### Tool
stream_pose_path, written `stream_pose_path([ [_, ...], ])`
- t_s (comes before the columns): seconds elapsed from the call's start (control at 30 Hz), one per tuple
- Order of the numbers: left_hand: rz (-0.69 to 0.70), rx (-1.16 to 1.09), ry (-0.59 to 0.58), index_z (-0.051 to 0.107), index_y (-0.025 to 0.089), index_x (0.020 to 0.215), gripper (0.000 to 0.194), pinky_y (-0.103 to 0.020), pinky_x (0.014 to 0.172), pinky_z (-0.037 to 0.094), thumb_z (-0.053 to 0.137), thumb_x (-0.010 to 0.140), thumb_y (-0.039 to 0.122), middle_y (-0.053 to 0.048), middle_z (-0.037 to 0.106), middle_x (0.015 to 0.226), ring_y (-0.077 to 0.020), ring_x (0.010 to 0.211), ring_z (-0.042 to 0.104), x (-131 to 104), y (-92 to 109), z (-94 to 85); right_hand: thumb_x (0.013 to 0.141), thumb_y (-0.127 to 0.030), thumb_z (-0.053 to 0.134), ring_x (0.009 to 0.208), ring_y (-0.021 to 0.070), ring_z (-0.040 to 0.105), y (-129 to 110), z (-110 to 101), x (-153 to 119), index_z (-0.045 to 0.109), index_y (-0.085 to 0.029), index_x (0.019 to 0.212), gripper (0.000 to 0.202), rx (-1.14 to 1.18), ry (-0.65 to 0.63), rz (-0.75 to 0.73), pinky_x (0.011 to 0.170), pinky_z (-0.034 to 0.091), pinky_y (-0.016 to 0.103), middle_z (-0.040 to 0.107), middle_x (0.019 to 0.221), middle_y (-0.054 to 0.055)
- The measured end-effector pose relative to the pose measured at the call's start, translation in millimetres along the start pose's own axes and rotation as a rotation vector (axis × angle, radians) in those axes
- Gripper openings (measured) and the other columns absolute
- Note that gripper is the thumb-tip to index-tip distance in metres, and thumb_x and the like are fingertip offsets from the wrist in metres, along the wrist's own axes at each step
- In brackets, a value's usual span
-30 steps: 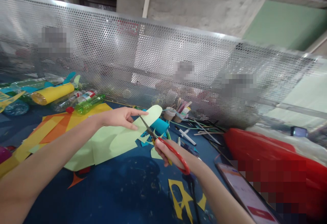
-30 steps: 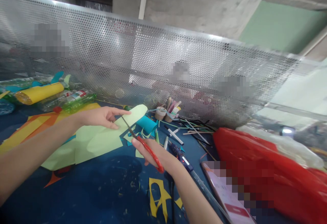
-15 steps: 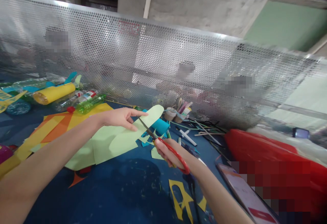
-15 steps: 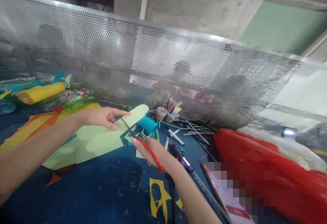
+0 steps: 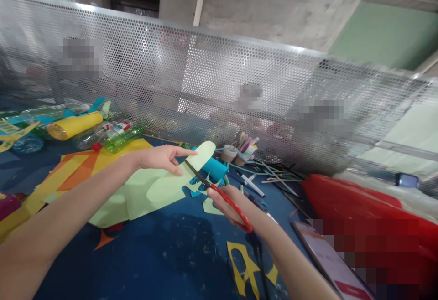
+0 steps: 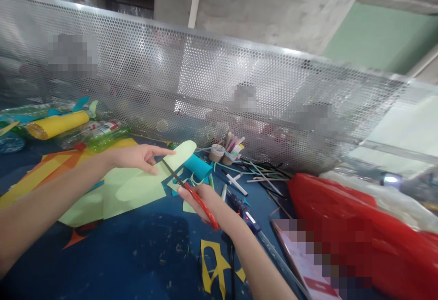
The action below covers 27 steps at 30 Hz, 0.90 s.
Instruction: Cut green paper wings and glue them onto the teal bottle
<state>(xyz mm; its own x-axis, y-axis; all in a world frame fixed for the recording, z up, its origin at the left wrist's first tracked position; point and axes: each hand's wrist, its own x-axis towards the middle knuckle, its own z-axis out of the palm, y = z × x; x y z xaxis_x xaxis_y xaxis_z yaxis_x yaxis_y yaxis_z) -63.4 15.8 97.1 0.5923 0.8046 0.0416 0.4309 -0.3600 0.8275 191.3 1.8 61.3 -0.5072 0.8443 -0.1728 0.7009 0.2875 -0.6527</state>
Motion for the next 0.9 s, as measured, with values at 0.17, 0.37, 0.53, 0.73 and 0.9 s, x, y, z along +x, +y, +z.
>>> stream_pose_path([
  [0.17, -0.037, 0.011, 0.014, 0.030, 0.027, 0.139, 0.077, -0.023, 0.053, 0.028, 0.066, 0.070, 0.027, 0.003, 0.051, 0.072, -0.0075, 0.053, 0.033, 0.6, -6.8, -2.1, 0.074, -0.062, 0.051, 0.056, 0.0185, 0.060, 4.2, -23.0, -10.7, 0.058, -0.016, 0.062, 0.048, 0.015, -0.152, -0.155, 0.056, 0.046, 0.028, 0.062, 0.059, 0.004],
  [0.37, -0.091, 0.072, 0.041, 0.018, 0.028, 0.142, 0.086, -0.023, 0.053, 0.025, 0.066, 0.070, 0.029, 0.007, 0.041, 0.062, -0.0089, 0.054, 0.032, 1.8, -8.3, 2.1, 0.064, -0.077, 0.047, 0.085, 0.0282, 0.064, 26.5, -32.2, 8.3, 0.067, -0.017, 0.071, 0.064, 0.566, 0.009, -0.044, 0.082, 0.048, 0.042, 0.069, 0.086, 0.013],
  [0.53, -0.100, 0.146, -0.055, 0.010, 0.033, 0.142, 0.091, -0.022, 0.056, 0.030, 0.066, 0.070, 0.034, 0.003, 0.050, 0.072, -0.0110, 0.060, 0.040, 6.7, 0.7, 25.3, 0.050, -0.051, 0.077, 0.072, 0.0220, 0.064, 21.6, -10.0, 31.7, 0.058, -0.017, 0.066, 0.042, 0.877, 0.307, -0.086, 0.079, 0.049, 0.038, 0.066, 0.071, 0.006],
  [0.73, -0.058, 0.167, -0.135, 0.008, 0.035, 0.142, 0.090, -0.023, 0.055, 0.032, 0.063, 0.071, 0.028, -0.004, 0.058, 0.098, -0.0103, 0.059, 0.041, 9.9, 1.8, 40.4, 0.055, -0.032, 0.073, 0.049, 0.0099, 0.049, 20.6, 4.3, 35.2, 0.036, -0.020, 0.063, 0.040, 0.854, 0.427, -0.151, 0.053, 0.039, 0.024, 0.044, 0.049, -0.009],
  [0.9, -0.012, 0.161, -0.212, -0.001, 0.040, 0.141, 0.095, -0.022, 0.056, 0.033, 0.058, 0.070, 0.016, -0.005, 0.054, 0.123, -0.0086, 0.058, 0.041, 11.7, -19.2, 26.1, 0.058, -0.027, 0.064, 0.048, 0.0078, 0.040, 28.4, -2.8, 34.8, 0.039, -0.020, 0.067, 0.027, 0.629, 0.438, -0.192, 0.049, 0.032, 0.022, 0.042, 0.055, -0.008],
])
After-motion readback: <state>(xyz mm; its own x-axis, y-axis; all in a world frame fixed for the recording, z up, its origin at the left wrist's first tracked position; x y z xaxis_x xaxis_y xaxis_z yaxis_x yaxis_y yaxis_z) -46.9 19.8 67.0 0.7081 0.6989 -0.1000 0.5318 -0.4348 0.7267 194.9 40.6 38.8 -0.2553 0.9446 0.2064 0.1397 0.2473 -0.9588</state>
